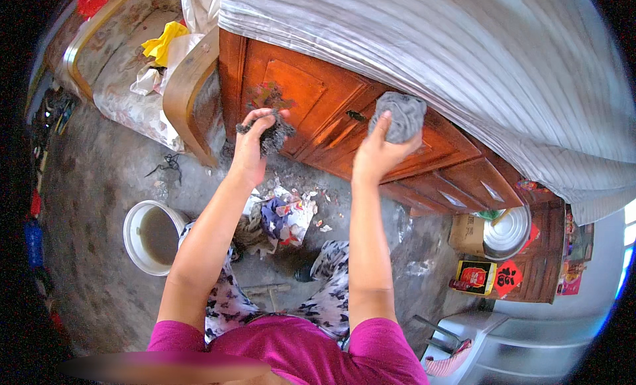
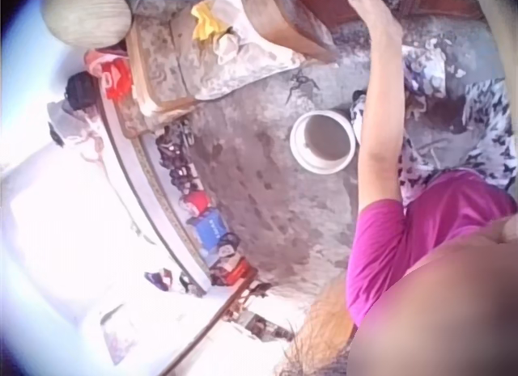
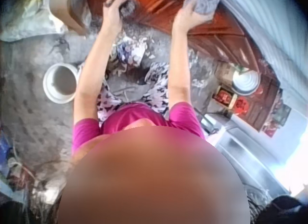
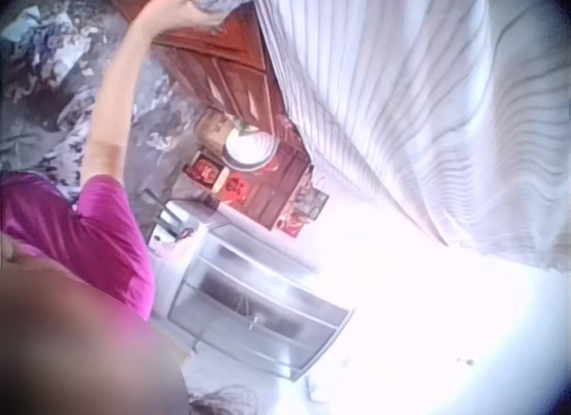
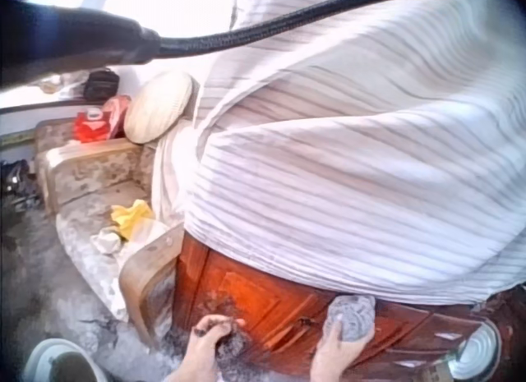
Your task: The person kneels on the floor and scrubs a wooden cabinet door with a steel wool pad, repeatedly dipping it into a bucket of water. They wipe the surface with a cloth and continue scrubbing the same area.
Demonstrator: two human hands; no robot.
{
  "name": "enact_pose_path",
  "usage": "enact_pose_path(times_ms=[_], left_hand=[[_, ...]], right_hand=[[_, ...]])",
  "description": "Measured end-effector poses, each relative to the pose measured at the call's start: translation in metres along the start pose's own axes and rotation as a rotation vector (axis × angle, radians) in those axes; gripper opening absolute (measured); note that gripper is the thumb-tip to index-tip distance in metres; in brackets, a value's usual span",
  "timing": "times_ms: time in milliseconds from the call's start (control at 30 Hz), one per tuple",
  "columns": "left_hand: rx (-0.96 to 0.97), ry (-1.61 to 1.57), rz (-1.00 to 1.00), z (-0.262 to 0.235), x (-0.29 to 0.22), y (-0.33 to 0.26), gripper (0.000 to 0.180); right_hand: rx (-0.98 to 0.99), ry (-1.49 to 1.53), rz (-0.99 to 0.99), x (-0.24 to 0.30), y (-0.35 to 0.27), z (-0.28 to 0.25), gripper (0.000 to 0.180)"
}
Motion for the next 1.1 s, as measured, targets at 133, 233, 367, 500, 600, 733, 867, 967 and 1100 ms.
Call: enact_pose_path(times_ms=[133,233,367,500,600,733,867,967,1100], left_hand=[[-0.179,-0.036,0.030,-0.015,-0.013,0.008,0.011],[-0.209,-0.041,0.025,-0.014,-0.009,0.009,0.010],[-0.228,-0.013,0.041,0.005,0.013,0.009,0.011],[-0.239,0.025,0.029,0.023,0.037,0.005,0.014],[-0.276,0.028,0.050,0.026,0.052,0.004,0.016],[-0.336,0.024,0.010,0.019,0.040,-0.011,0.016],[-0.391,-0.029,0.001,0.001,0.021,-0.004,0.018],[-0.431,-0.013,0.022,-0.012,0.015,0.003,0.025],[-0.393,0.045,0.004,-0.022,0.008,0.006,0.028]], right_hand=[[0.080,-0.354,-0.259,0.012,-0.017,0.026,0.052],[0.102,-0.380,-0.283,0.009,-0.024,0.028,0.053],[0.129,-0.449,-0.284,0.004,-0.012,0.013,0.055],[0.220,-0.524,-0.363,-0.011,-0.016,0.009,0.049],[0.392,-0.594,-0.489,-0.029,-0.036,0.015,0.050],[0.459,-0.478,-0.228,-0.007,-0.049,0.006,0.056],[0.212,-0.363,-0.512,0.019,-0.028,0.021,0.057],[0.271,-0.419,-0.577,0.008,-0.040,0.049,0.050],[0.391,-0.500,-0.538,-0.038,-0.085,0.052,0.048]])
Point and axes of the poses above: each hand's wrist, its own y-axis towards the middle knuckle, its own z-axis out of the palm, x = y × z, the point moved 1 cm from there along y, towards the middle knuckle, and after that the axes turned 2 degrees about y, right-handed, at the moved point
